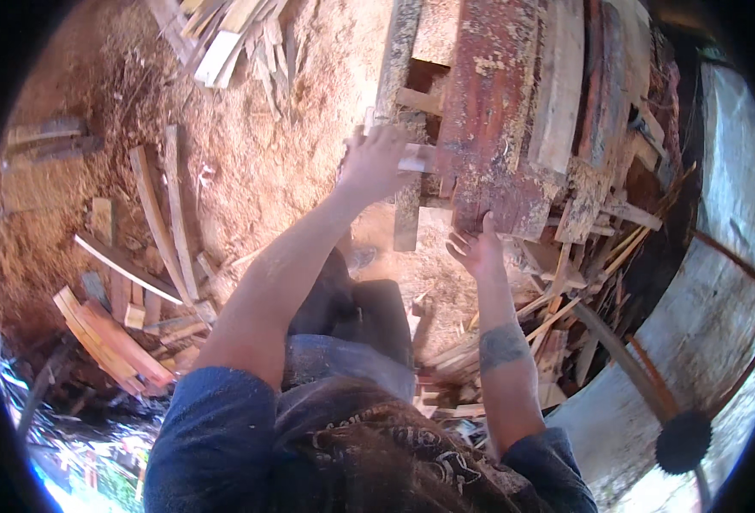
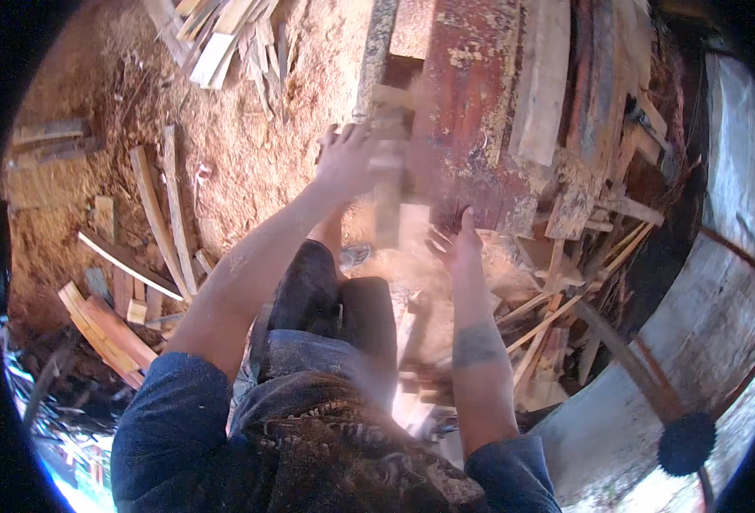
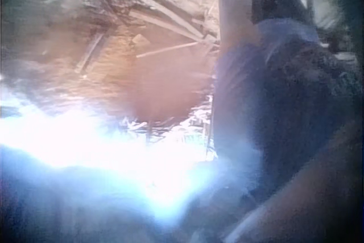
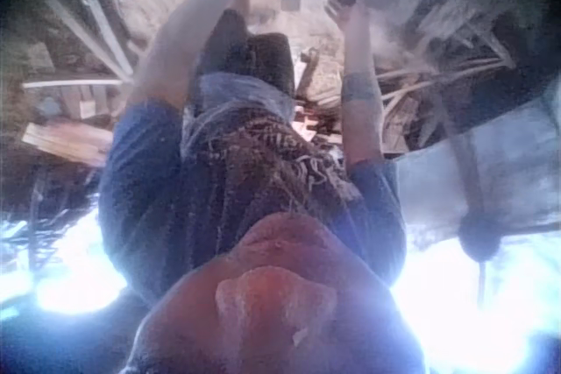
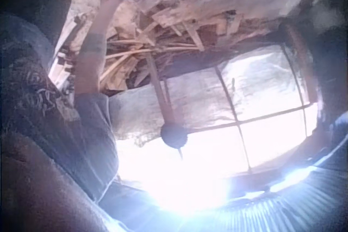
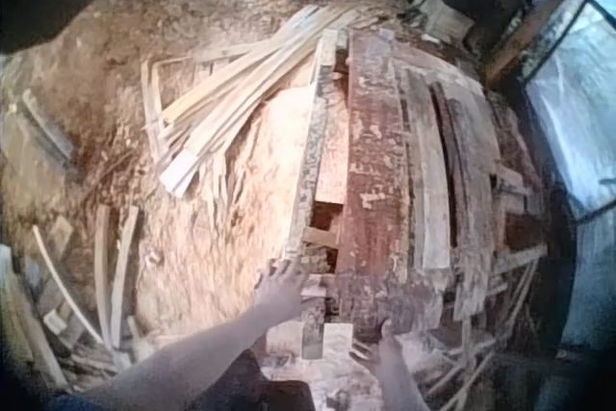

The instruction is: The person processes wood by feeding a board through a stationary planing machine, hammers parts together, and then carries the finished boards to a stack in a workshop.

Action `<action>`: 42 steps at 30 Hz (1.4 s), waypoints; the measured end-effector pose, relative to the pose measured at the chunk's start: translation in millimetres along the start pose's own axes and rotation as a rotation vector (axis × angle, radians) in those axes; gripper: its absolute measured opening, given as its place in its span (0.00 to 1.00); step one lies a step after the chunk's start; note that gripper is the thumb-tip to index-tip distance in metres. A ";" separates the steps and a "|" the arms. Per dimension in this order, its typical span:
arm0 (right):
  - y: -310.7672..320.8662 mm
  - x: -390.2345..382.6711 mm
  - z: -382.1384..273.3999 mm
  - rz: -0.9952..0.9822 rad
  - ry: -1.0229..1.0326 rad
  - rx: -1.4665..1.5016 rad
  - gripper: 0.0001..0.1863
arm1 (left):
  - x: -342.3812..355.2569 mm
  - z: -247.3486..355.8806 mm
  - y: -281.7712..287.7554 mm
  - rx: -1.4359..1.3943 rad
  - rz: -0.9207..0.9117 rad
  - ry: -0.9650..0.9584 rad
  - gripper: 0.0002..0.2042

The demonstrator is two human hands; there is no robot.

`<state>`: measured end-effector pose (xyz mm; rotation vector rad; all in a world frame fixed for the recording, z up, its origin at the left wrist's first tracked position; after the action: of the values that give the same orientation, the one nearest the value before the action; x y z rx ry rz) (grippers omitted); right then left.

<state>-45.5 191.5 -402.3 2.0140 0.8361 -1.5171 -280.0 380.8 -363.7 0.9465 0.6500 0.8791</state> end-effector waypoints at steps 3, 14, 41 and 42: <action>20.5 -20.4 16.8 0.092 0.026 -0.350 0.30 | -3.0 -16.4 9.8 -0.086 -0.077 -0.001 0.32; 61.3 -65.0 117.0 -0.271 0.552 -0.996 0.20 | -7.8 30.1 16.8 0.026 -0.121 0.003 0.36; 265.6 -165.3 325.3 0.565 0.542 -0.437 0.17 | 0.6 175.8 -73.4 0.338 -0.710 -0.599 0.30; 277.3 -161.3 340.8 0.563 0.523 -0.362 0.15 | -2.5 162.9 -74.4 0.399 -0.620 -0.709 0.28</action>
<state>-107.1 -267.6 -335.0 2.1348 0.5900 -0.4995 -126.0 289.5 -356.6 1.2248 0.4523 -0.1620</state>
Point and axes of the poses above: each hand's wrist, its own x-axis towards the middle knuckle, its own y-axis out of the back of the hand, z = x × y, the point moved 9 cm from there along x, towards the middle knuckle, and after that the axes turned 4 degrees about -z, right-handed, at the moved point
